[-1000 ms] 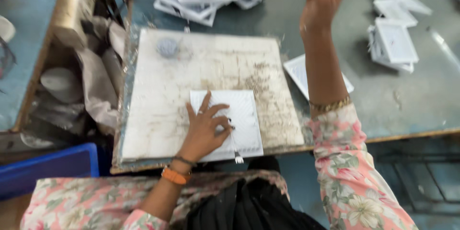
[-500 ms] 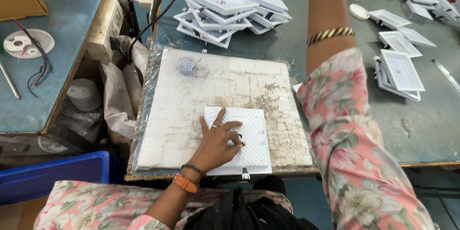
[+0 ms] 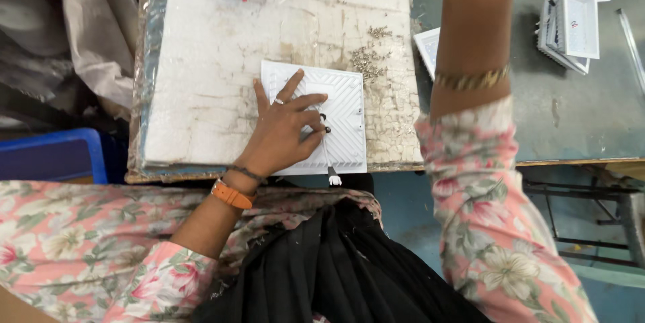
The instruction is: The person uses a green electric screwdriver to fasten screws into white LED panel frames on a workbench. They repeatedly pick up screws, align the panels, and drive the screws into place, then flip the panels to continue the process.
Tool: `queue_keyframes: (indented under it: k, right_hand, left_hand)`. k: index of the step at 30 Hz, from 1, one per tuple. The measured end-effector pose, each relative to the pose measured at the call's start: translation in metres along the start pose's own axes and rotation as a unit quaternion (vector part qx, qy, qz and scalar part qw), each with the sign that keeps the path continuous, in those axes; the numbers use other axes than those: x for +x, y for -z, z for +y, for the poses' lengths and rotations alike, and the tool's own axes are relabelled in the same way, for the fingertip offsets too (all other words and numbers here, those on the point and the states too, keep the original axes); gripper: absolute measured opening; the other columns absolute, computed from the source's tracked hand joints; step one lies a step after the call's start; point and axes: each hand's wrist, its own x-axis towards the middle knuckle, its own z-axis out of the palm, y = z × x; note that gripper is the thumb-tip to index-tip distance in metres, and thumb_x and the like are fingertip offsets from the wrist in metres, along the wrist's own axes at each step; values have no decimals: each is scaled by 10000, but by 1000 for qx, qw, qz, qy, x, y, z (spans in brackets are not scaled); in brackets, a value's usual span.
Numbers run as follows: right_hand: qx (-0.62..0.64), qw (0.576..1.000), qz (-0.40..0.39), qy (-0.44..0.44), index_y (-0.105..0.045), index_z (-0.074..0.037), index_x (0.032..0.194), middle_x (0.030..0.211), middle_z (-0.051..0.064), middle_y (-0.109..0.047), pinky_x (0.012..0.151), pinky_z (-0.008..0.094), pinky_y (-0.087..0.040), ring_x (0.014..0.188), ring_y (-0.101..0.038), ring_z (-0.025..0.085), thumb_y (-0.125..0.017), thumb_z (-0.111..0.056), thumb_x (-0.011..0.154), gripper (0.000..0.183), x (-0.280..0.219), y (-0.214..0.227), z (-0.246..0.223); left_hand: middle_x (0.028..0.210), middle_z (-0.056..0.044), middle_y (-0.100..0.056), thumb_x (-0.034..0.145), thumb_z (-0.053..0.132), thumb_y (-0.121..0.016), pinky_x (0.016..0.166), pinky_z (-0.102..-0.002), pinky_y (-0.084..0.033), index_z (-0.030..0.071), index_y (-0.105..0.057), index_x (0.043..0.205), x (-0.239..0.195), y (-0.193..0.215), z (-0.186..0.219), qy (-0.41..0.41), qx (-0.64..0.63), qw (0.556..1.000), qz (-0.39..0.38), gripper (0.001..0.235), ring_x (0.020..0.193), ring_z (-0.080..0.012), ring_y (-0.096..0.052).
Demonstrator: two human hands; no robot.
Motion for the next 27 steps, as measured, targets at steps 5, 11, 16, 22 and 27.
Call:
queue_keyframes:
  k: [5,11,16,22,27]
  right_hand:
    - [51,998,-22,39,-551,-23,1141,691,132,-544,420,321,-498,470,-555,196,-292,-776,934,824,-22,-24,-21]
    - [106,991,6,87,-466,-33,1269,636,139,-536,430,365,-486,456,-551,224,-264,-698,991,749,-98,-45,-19]
    - [140,989,11,47,-410,-52,1316,699,197,-539,455,399,-501,473,-543,249,-326,-749,999,770,-121,-46,-14]
    - [154,986,14,58,-401,-51,1304,705,196,-566,429,368,-508,457,-555,239,-334,-761,983,782,-122,-44,-2]
    - [196,972,-94,91,-426,-48,1258,700,173,-600,414,359,-554,454,-590,209,-398,-736,970,746,-104,-50,0]
  left_hand:
    - [1354,29,-666,791,196,-755,1039,-900,40,174,-706,713,-1,2,3,-13,3,1000,11,95,1527,-359,-259]
    - [1338,34,-659,775,177,-762,1020,-918,-18,176,-690,705,1,2,5,-17,29,999,9,101,1513,-375,-274]
    - [1334,43,-650,765,170,-765,993,-931,-48,182,-696,715,4,4,5,-14,51,999,-6,86,1508,-383,-275]
    - [1338,37,-647,772,180,-768,1006,-928,-43,182,-709,728,3,4,7,-13,46,999,-1,74,1506,-380,-276]
    - [1339,39,-656,775,156,-763,1005,-926,-29,185,-716,728,3,5,6,-14,44,999,-3,72,1509,-383,-274]
